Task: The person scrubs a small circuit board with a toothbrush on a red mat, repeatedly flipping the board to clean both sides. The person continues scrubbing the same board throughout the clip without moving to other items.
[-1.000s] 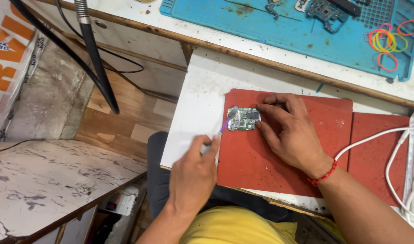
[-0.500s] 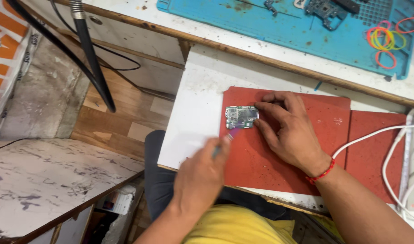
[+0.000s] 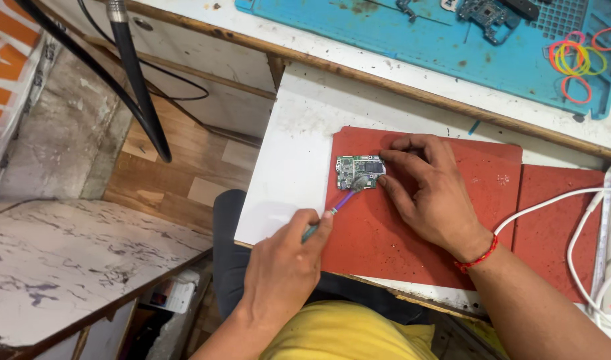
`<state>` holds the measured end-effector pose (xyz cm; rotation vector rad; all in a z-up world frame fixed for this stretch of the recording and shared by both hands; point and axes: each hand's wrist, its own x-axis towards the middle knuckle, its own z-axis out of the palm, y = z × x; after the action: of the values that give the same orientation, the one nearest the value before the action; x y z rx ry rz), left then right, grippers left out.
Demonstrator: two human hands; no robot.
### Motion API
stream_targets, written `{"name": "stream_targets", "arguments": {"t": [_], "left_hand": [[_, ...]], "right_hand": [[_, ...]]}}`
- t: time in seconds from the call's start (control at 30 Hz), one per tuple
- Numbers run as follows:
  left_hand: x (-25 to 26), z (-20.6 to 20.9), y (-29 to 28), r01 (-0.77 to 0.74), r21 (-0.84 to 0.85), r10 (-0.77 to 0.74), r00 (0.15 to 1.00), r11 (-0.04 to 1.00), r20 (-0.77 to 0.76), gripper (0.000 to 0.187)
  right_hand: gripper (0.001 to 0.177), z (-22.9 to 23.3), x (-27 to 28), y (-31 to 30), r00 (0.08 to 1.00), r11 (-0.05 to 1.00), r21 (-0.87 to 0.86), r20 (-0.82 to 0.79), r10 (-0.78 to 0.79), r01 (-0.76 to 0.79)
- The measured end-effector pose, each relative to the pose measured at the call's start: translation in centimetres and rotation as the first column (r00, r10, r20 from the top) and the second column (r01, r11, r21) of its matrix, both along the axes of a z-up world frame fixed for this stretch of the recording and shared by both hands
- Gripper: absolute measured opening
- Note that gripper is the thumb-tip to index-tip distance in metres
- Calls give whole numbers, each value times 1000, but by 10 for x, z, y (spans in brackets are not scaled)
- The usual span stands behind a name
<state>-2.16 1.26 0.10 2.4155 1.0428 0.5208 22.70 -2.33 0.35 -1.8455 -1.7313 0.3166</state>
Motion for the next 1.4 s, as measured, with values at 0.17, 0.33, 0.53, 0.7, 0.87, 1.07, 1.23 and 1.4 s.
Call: {"name": "stream_targets", "arguments": {"t": [0.17,0.33,0.53,0.7,0.87,1.07,1.23,1.4], "left_hand": [[0,1,7,0,2,0,1000,1000,-17,39],[0,1,13,-57,-15,57,998,998,-6,39],[5,1,6,-70,-44,69,997,997,-24,39],[9,-1,1,23,-17,-24,999,1000,-27,42],[8,-4,8,0,55,1,1000,998,-30,37],[7,-5,2,39,102,-33,997,994,-64,43],[1,-7,-9,-28,-343,171,903,939,394,32],[26,-33,-40,477,-806,718,416,350,558,25]], "right_hand": [[35,-1,0,0,1000,1000,-1,-4,5,-5],[35,-2,0,0,1000,1000,-7,-26,8,-8],[36,-1,0,0,1000,1000,-14,-26,11,-12],[36,-1,0,0,1000,1000,-8,1,7,-7],[36,-1,2,0,1000,1000,-2,-11,1,-1],[36,-1,0,0,1000,1000,-2,-14,10,-10],[37,16,-6,-3,991,998,-23,-120,-54,51],[37,33,-37,-35,829,947,-131,-529,183,-292]]}}
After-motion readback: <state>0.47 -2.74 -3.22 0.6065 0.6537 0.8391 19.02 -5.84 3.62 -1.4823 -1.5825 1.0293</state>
